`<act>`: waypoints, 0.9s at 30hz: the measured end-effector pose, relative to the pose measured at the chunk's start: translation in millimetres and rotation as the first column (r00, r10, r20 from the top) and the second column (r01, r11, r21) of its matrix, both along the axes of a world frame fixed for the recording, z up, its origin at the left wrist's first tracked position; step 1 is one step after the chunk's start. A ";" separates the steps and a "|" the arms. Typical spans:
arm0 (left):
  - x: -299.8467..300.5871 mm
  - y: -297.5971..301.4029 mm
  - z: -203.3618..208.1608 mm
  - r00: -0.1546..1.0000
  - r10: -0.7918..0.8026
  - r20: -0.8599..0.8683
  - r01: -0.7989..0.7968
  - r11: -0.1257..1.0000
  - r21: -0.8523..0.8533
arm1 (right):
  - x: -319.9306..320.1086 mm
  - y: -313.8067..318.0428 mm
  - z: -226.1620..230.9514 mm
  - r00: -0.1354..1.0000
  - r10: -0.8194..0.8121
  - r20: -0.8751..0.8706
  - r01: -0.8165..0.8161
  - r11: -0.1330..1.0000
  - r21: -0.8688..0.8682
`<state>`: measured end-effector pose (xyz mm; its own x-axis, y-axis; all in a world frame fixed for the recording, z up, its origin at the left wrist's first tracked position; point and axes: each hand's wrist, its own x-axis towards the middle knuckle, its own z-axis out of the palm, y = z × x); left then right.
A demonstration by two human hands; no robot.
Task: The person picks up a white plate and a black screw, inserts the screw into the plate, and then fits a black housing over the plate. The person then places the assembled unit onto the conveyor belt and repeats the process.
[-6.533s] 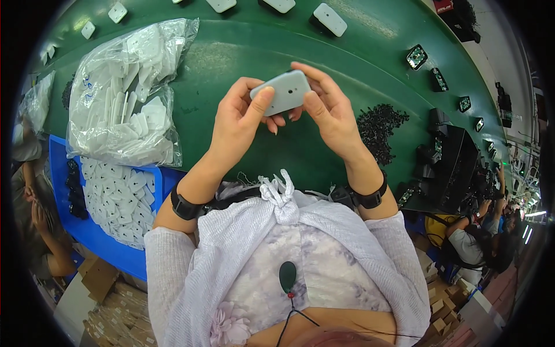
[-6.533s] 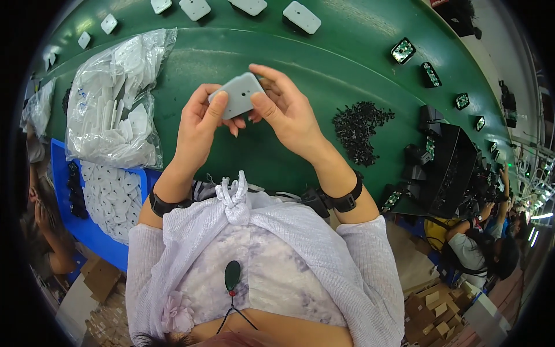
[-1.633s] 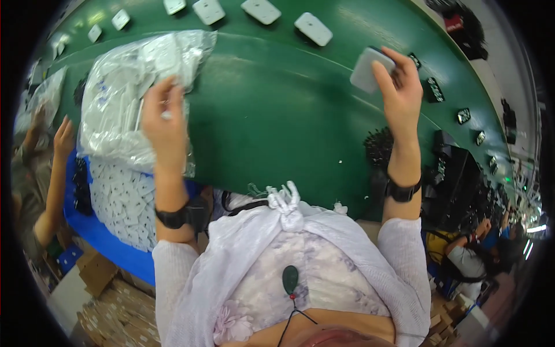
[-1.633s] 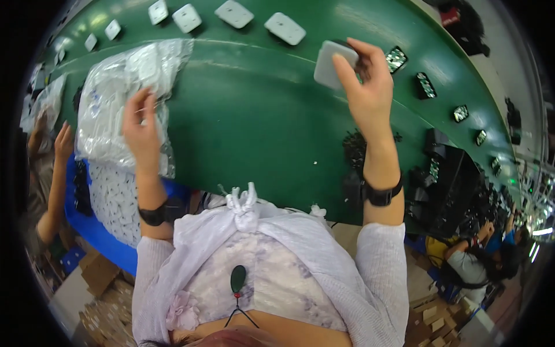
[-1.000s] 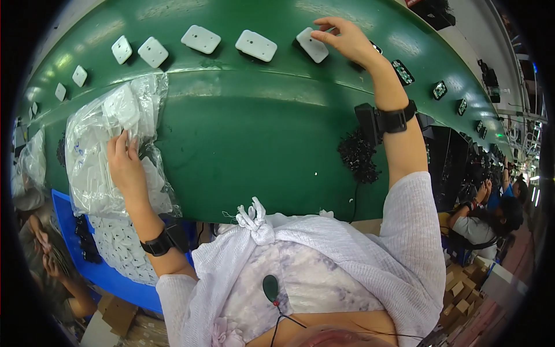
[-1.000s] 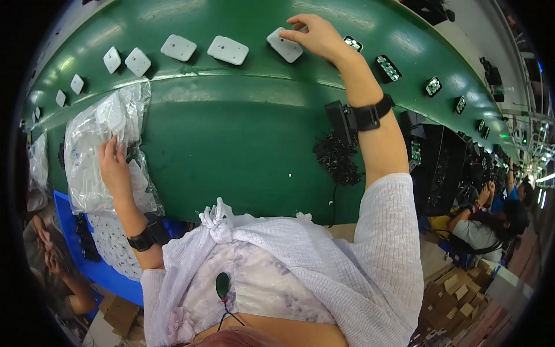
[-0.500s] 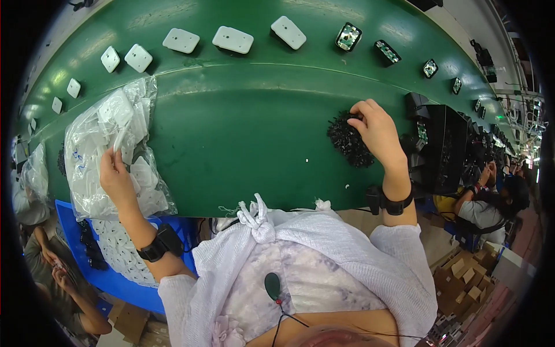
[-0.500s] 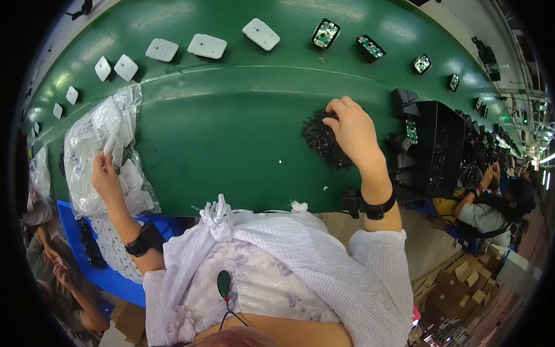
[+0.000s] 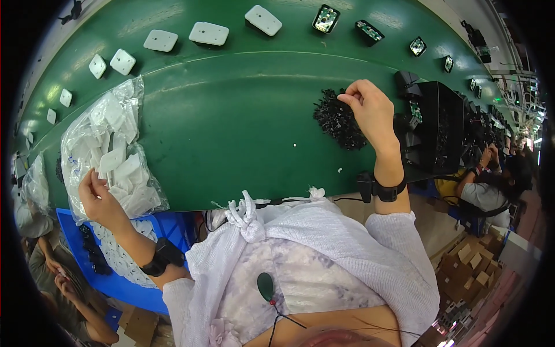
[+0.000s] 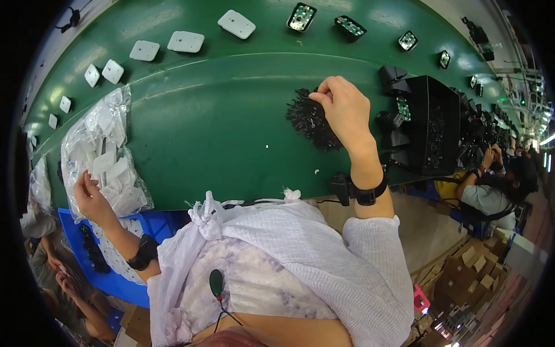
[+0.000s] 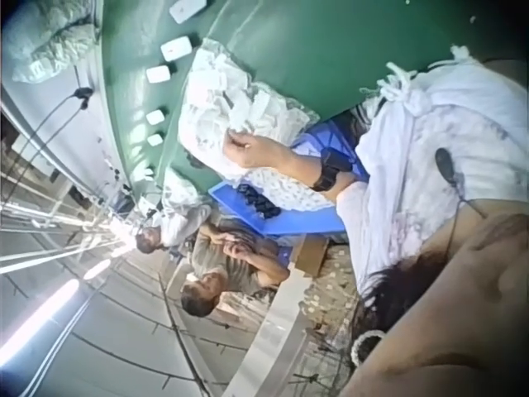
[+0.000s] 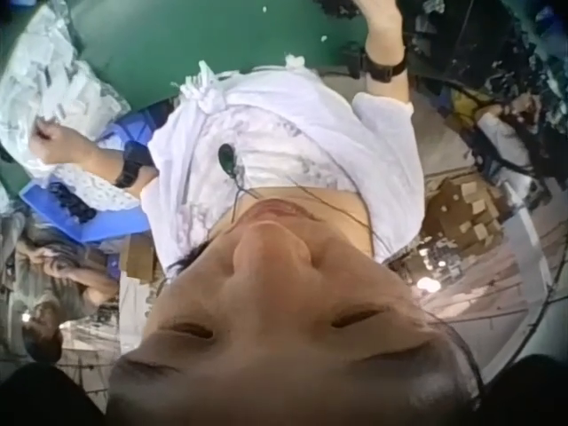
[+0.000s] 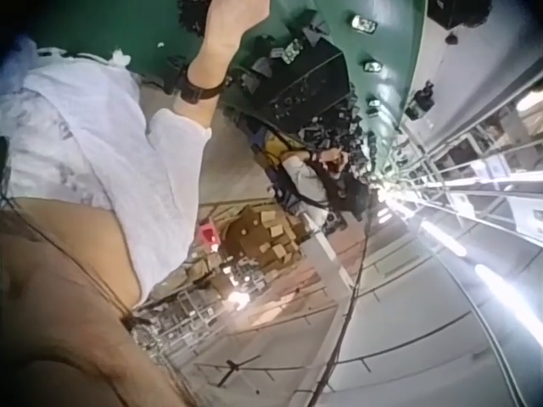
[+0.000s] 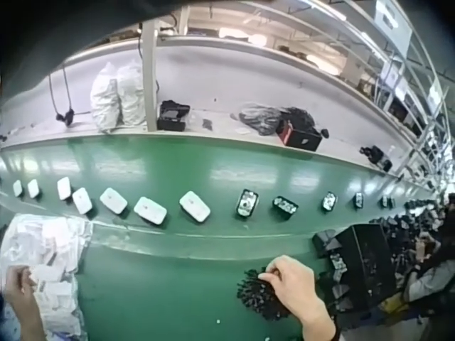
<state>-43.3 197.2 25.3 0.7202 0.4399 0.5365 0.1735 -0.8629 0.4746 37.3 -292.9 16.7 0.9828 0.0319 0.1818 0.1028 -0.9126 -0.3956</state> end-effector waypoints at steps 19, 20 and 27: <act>-4.1 -29.7 -14.2 0.859 -0.127 -0.495 0.239 0.956 0.170 | -4.5 63.7 -0.8 0.972 0.192 -0.136 -0.077 0.806 0.587; -2.4 -29.3 -15.9 0.848 -0.136 -0.513 0.249 0.955 0.159 | -4.4 71.2 -1.4 0.968 0.235 -0.087 -0.140 0.794 0.591; 28.2 -89.8 -11.5 0.909 -0.345 -0.235 0.403 0.873 0.275 | -9.3 116.6 1.8 0.885 0.443 -0.141 -0.215 0.658 0.722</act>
